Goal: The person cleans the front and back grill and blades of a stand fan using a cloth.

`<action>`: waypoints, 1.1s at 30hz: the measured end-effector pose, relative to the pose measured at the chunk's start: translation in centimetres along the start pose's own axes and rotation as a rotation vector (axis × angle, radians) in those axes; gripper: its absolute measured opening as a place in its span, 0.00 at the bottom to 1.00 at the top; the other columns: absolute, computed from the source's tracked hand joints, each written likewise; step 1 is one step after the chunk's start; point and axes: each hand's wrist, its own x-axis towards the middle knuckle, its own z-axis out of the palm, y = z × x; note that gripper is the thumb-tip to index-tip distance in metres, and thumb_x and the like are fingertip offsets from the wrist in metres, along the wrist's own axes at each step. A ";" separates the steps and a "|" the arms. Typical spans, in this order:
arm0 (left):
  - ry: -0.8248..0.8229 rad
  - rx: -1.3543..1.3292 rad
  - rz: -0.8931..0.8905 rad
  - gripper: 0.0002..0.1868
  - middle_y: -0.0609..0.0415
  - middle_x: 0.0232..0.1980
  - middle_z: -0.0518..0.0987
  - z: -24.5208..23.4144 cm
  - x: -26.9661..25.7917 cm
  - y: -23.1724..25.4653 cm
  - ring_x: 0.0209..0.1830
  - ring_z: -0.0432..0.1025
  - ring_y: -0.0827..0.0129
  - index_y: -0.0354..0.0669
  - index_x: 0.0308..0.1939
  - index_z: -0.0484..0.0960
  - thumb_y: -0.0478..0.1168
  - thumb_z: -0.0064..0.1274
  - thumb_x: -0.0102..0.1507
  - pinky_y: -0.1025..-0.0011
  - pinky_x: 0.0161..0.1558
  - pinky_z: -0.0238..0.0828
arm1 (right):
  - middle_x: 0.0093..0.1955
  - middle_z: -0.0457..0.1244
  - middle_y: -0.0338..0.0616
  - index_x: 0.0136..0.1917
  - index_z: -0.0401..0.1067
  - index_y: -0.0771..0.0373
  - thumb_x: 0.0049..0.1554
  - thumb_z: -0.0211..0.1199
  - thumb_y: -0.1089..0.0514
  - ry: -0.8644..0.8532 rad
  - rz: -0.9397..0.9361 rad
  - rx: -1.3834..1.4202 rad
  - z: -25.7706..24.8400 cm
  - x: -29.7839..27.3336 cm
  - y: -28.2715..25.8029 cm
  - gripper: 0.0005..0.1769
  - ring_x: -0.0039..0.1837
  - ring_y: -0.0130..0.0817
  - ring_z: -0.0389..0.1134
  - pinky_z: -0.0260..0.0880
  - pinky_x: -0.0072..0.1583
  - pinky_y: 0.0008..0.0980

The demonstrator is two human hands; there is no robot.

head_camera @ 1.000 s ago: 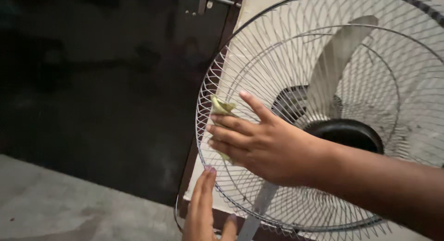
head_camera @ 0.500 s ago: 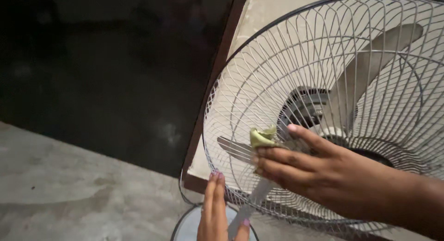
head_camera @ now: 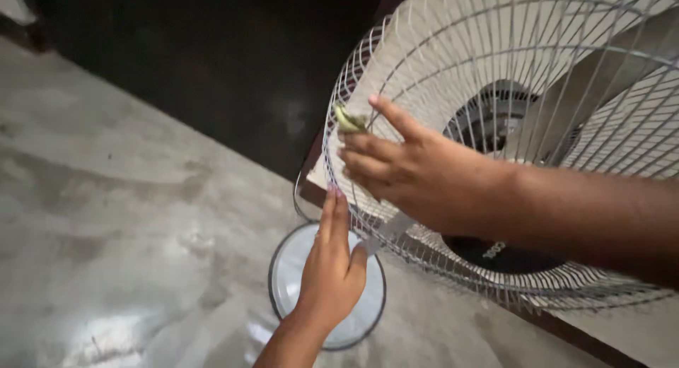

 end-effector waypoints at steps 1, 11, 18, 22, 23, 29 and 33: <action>0.007 -0.002 -0.024 0.41 0.32 0.82 0.50 0.3 0.0 0.4 0.80 0.50 0.41 0.28 0.76 0.51 0.33 0.48 0.60 0.57 0.71 0.54 | 0.82 0.46 0.49 0.79 0.55 0.57 0.50 0.54 0.42 -0.001 -0.024 -0.025 -0.1 0.1 0.4 0.46 0.82 0.47 0.41 0.32 0.75 0.71; 0.116 -0.043 -0.091 0.39 0.32 0.83 0.45 1.2 -0.5 3.1 0.82 0.47 0.42 0.23 0.77 0.49 0.33 0.46 0.65 0.60 0.75 0.52 | 0.82 0.49 0.47 0.77 0.56 0.58 0.53 0.54 0.49 0.007 -0.140 -0.112 -1.2 -2.6 0.1 0.39 0.82 0.47 0.44 0.34 0.75 0.61; 0.068 -0.038 -0.245 0.42 0.38 0.84 0.43 1.0 -0.2 4.4 0.78 0.52 0.44 0.28 0.77 0.49 0.29 0.45 0.59 0.60 0.67 0.63 | 0.86 0.36 0.52 0.80 0.45 0.61 0.61 0.52 0.43 -0.421 -0.326 -0.072 -1.8 -4.5 0.1 0.41 0.85 0.54 0.32 0.25 0.77 0.68; 0.085 0.041 -0.177 0.41 0.36 0.83 0.44 1.1 0.2 4.0 0.80 0.51 0.42 0.27 0.77 0.49 0.29 0.46 0.60 0.60 0.70 0.61 | 0.85 0.40 0.50 0.82 0.48 0.55 0.49 0.56 0.43 -0.151 -0.251 -0.017 -1.0 -3.2 1.0 0.50 0.83 0.53 0.38 0.29 0.75 0.70; 0.063 0.027 -0.205 0.42 0.37 0.84 0.44 1.0 0.1 4.0 0.79 0.52 0.44 0.28 0.77 0.49 0.29 0.45 0.60 0.61 0.68 0.63 | 0.84 0.42 0.49 0.83 0.50 0.54 0.47 0.56 0.44 -0.097 -0.233 -0.002 -1.0 -2.8 1.2 0.52 0.83 0.53 0.40 0.31 0.75 0.69; 0.039 0.019 -0.257 0.39 0.39 0.84 0.45 1.1 0.2 3.9 0.79 0.52 0.46 0.29 0.77 0.51 0.31 0.45 0.62 0.62 0.70 0.58 | 0.83 0.47 0.44 0.79 0.54 0.53 0.54 0.52 0.44 -0.017 -0.159 -0.196 -0.8 -1.4 1.9 0.41 0.84 0.45 0.42 0.32 0.76 0.66; 0.169 -0.020 -0.198 0.31 0.37 0.80 0.56 0.9 0.2 4.3 0.80 0.54 0.45 0.30 0.75 0.59 0.34 0.46 0.69 0.58 0.74 0.54 | 0.84 0.44 0.47 0.79 0.55 0.57 0.55 0.51 0.44 -0.154 -0.232 -0.146 -1.5 -3.1 1.2 0.41 0.84 0.47 0.38 0.29 0.76 0.65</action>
